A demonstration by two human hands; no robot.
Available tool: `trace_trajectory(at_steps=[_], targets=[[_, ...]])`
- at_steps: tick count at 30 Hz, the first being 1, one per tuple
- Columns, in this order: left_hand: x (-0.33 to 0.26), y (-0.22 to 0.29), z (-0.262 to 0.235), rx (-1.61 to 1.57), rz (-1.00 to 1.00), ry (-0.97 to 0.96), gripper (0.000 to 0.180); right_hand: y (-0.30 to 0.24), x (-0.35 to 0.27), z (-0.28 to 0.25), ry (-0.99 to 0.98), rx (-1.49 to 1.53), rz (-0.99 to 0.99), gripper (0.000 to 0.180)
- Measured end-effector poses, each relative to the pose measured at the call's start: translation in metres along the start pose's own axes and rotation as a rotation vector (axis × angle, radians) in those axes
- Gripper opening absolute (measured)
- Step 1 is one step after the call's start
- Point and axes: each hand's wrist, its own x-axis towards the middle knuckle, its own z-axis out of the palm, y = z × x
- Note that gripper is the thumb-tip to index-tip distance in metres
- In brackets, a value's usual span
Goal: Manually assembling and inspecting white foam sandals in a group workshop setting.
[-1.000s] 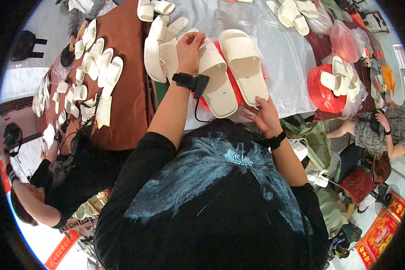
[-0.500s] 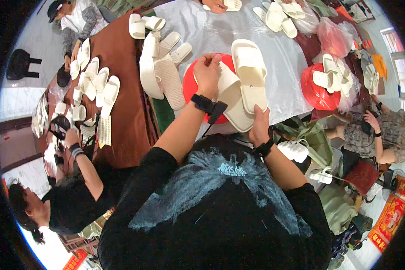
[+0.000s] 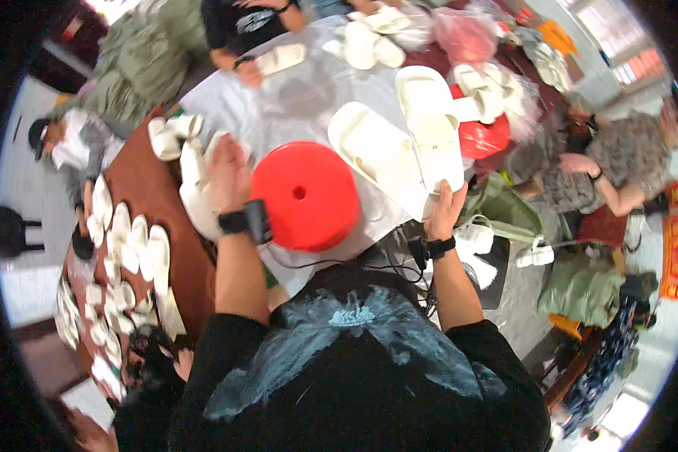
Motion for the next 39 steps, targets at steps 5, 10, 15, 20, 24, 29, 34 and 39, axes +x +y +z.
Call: trace_trajectory(at_steps=[5,10,15,20,24,29,34,39], targets=[[-0.003,-0.094,-0.038,-0.698,-0.285,0.076,0.024,-0.02,0.043,-0.028,0.172,0.119,-0.075,0.032],[-0.019,-0.042,-0.031,-1.264,-0.693,0.086,0.014,-0.036,0.072,-0.06,0.387,0.149,-0.093,0.054],[-0.047,0.025,0.006,-0.825,-0.653,-0.161,0.015,-0.046,0.101,-0.074,0.531,0.216,-0.122,0.059],[-0.066,0.078,0.033,-0.57,-0.32,-0.349,0.013,-0.061,0.123,-0.08,0.495,0.257,-0.152,0.048],[-0.067,0.088,0.045,-0.392,-0.249,-0.319,0.014,-0.057,0.141,-0.096,0.588,0.301,-0.167,0.049],[-0.069,0.071,0.052,-0.406,-0.215,-0.284,0.015,-0.066,0.151,-0.107,0.559,0.354,-0.19,0.048],[-0.071,0.075,0.047,-0.401,-0.219,-0.292,0.016,-0.072,0.15,-0.119,0.64,0.409,-0.07,0.055],[-0.069,0.078,0.046,-0.411,-0.2,-0.263,0.015,-0.058,0.152,-0.14,0.558,0.492,-0.115,0.07]])
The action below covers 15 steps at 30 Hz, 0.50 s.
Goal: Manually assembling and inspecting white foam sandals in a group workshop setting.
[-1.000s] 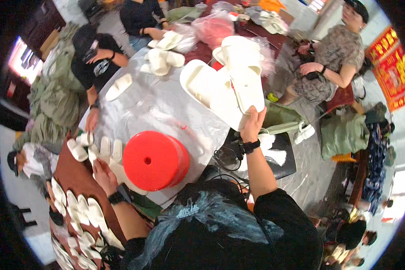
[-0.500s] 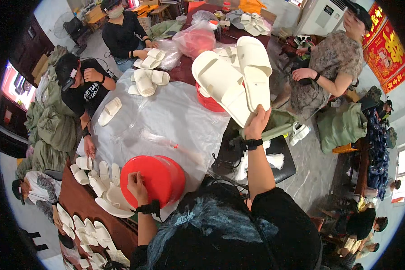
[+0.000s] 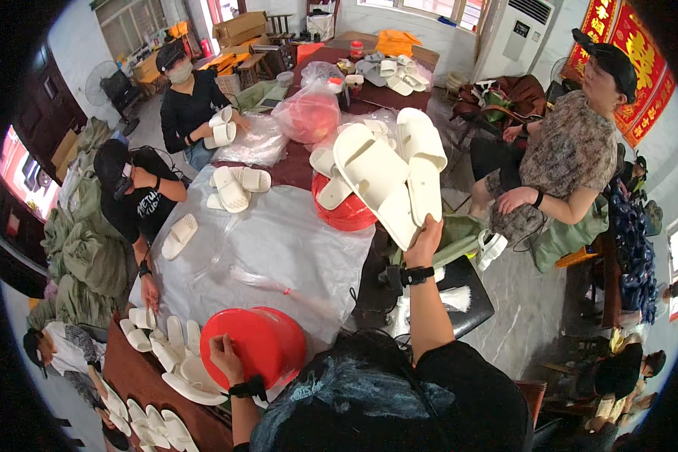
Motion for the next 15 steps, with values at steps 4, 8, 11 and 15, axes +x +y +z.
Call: trace_trajectory(at_steps=[4,8,11,15], targets=[[-0.001,0.012,0.003,0.005,-0.02,0.007,0.015,0.0,0.009,-0.021,0.082,-0.031,0.026,0.074],[-0.001,0.004,0.003,-0.038,-0.063,-0.001,0.015,-0.003,0.014,-0.038,0.158,-0.074,0.031,0.076],[-0.002,-0.004,0.002,-0.052,-0.03,0.014,0.015,-0.01,0.01,-0.041,0.194,-0.096,0.04,0.076],[-0.002,0.002,0.003,-0.048,-0.046,0.002,0.015,-0.015,0.012,-0.047,0.203,-0.052,-0.016,0.07]])
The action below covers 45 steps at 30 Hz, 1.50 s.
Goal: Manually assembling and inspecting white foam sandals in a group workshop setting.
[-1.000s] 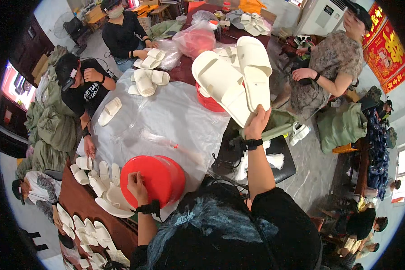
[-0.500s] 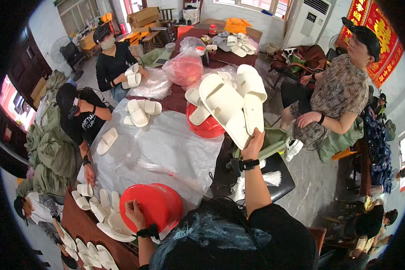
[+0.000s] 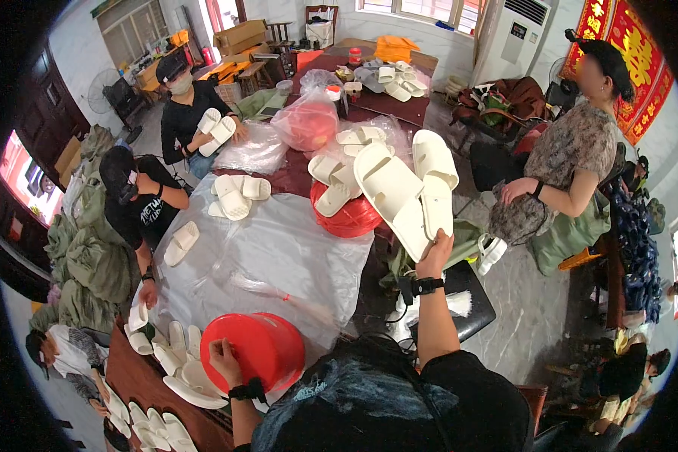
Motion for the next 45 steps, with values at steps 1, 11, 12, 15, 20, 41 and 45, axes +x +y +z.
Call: trace_trajectory(at_steps=[1,11,12,15,20,41,45], targets=[[0.0,0.001,-0.001,0.03,-0.013,-0.007,0.015,-0.001,0.001,-0.001,0.0,0.003,0.0,0.07],[-0.002,-0.011,-0.001,-0.037,0.016,0.007,0.015,-0.011,-0.009,0.004,-0.076,0.0,-0.056,0.03],[-0.001,-0.013,-0.001,-0.021,0.022,0.005,0.015,-0.01,-0.008,0.003,-0.081,-0.011,-0.059,0.03],[-0.001,-0.015,-0.001,-0.005,0.022,0.002,0.014,-0.005,-0.009,0.0,-0.077,-0.031,-0.045,0.031],[-0.003,-0.005,-0.001,0.003,0.02,-0.001,0.013,-0.006,-0.016,0.01,-0.042,-0.001,-0.023,0.035],[-0.004,-0.002,-0.001,0.018,0.029,0.033,0.017,-0.009,-0.033,0.022,-0.13,-0.076,-0.072,0.072],[-0.003,-0.002,0.001,0.012,0.054,0.045,0.016,-0.007,-0.033,0.023,-0.118,-0.133,-0.141,0.066]])
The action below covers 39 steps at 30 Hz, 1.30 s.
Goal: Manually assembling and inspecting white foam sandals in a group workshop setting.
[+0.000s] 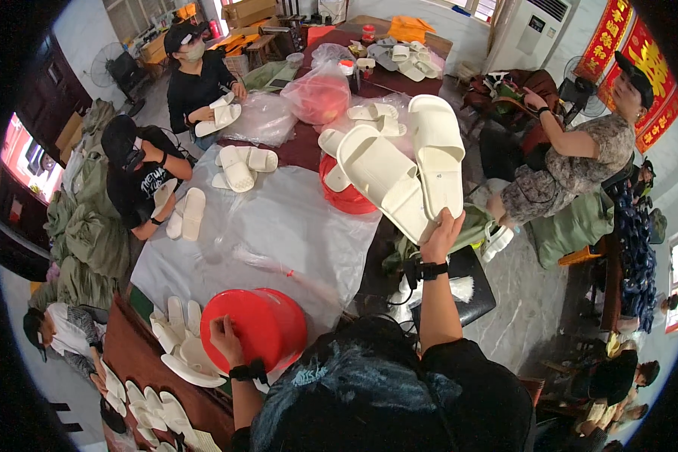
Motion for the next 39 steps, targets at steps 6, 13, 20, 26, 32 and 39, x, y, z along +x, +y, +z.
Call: trace_trajectory(at_steps=[6,13,20,26,32,39], targets=[[0.0,-0.004,-0.001,-0.002,-0.031,-0.019,0.016,-0.005,-0.004,0.01,-0.115,-0.005,-0.052,0.047],[0.002,-0.008,-0.001,-0.016,-0.059,-0.023,0.017,-0.015,-0.013,0.022,-0.143,-0.016,-0.069,0.048],[0.0,0.005,-0.001,0.026,0.017,-0.02,0.014,-0.006,-0.014,0.02,-0.116,-0.003,-0.081,0.039],[0.001,0.0,0.001,-0.058,-0.119,0.008,0.012,-0.008,-0.022,0.023,-0.144,-0.033,-0.029,0.055],[0.008,0.009,0.014,-0.288,-0.175,-0.13,0.007,-0.007,-0.027,0.027,-0.14,-0.014,0.045,0.064],[0.018,0.101,0.068,-0.422,-0.204,-0.616,0.018,0.002,-0.035,0.03,-0.193,0.018,0.083,0.064]])
